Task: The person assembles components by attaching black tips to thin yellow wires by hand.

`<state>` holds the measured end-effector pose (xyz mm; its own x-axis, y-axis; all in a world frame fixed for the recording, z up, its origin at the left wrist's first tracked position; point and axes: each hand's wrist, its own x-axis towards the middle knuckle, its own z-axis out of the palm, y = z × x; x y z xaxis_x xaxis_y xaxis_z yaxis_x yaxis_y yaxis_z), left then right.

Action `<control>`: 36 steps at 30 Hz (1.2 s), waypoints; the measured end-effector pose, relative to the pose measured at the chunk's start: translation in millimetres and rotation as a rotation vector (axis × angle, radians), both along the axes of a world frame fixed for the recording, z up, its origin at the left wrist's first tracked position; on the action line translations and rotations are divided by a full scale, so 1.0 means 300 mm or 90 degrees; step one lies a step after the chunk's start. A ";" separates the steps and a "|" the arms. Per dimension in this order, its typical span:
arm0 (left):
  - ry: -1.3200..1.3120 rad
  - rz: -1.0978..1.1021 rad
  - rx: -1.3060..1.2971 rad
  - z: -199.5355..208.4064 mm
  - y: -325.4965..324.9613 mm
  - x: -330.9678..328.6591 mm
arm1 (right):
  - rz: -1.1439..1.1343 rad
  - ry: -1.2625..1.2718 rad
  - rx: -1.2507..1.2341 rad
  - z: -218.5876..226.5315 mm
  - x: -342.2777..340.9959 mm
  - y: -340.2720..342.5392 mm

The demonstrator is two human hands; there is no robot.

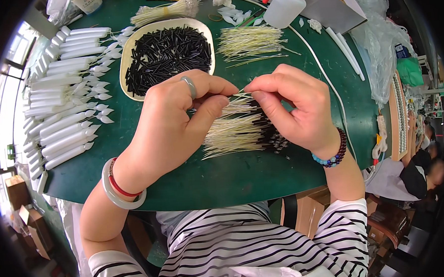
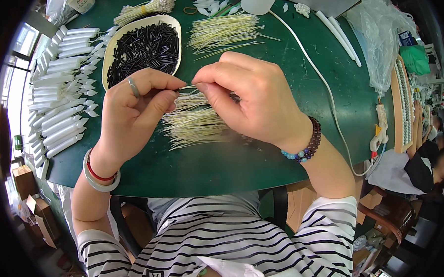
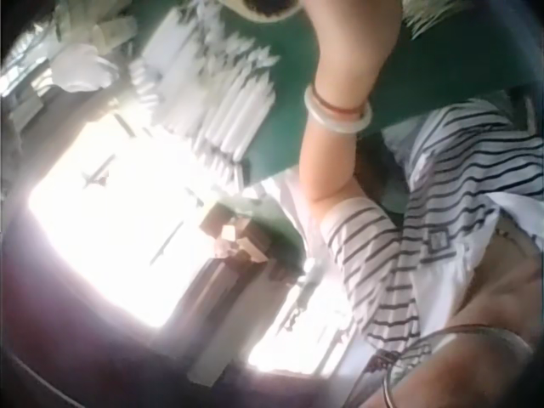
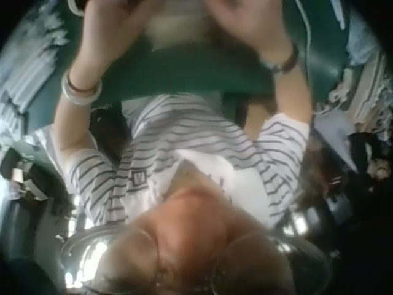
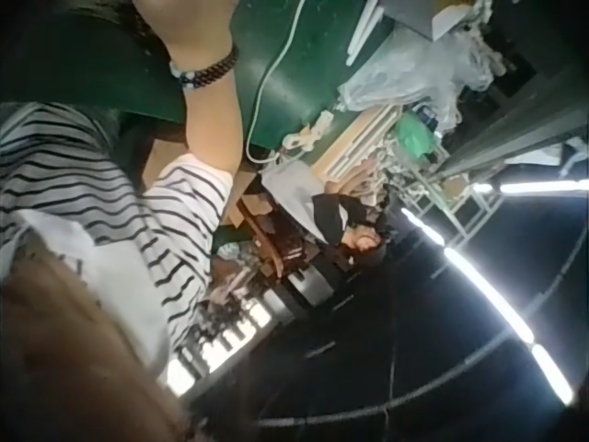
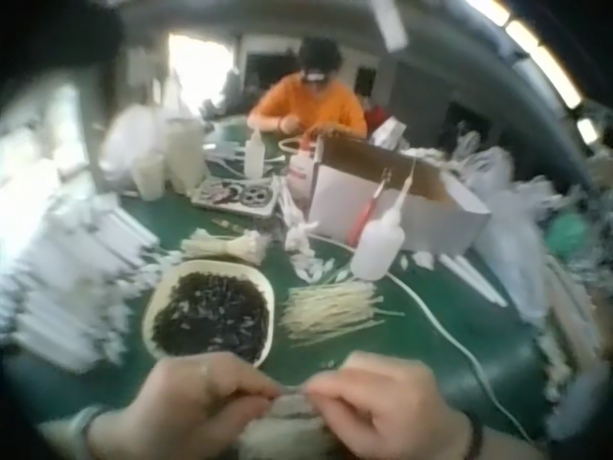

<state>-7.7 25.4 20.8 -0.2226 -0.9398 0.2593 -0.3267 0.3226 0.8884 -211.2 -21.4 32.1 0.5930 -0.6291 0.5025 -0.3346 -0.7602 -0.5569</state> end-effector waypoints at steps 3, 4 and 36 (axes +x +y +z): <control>0.008 -0.005 0.000 0.001 0.000 -0.001 | 0.001 -0.001 0.004 0.002 -0.001 0.000; 0.008 -0.008 -0.001 0.001 0.000 0.000 | 0.001 -0.001 0.005 0.002 -0.002 -0.001; -0.192 0.085 -0.268 -0.007 -0.010 0.022 | 0.093 0.041 -0.103 -0.018 -0.067 -0.071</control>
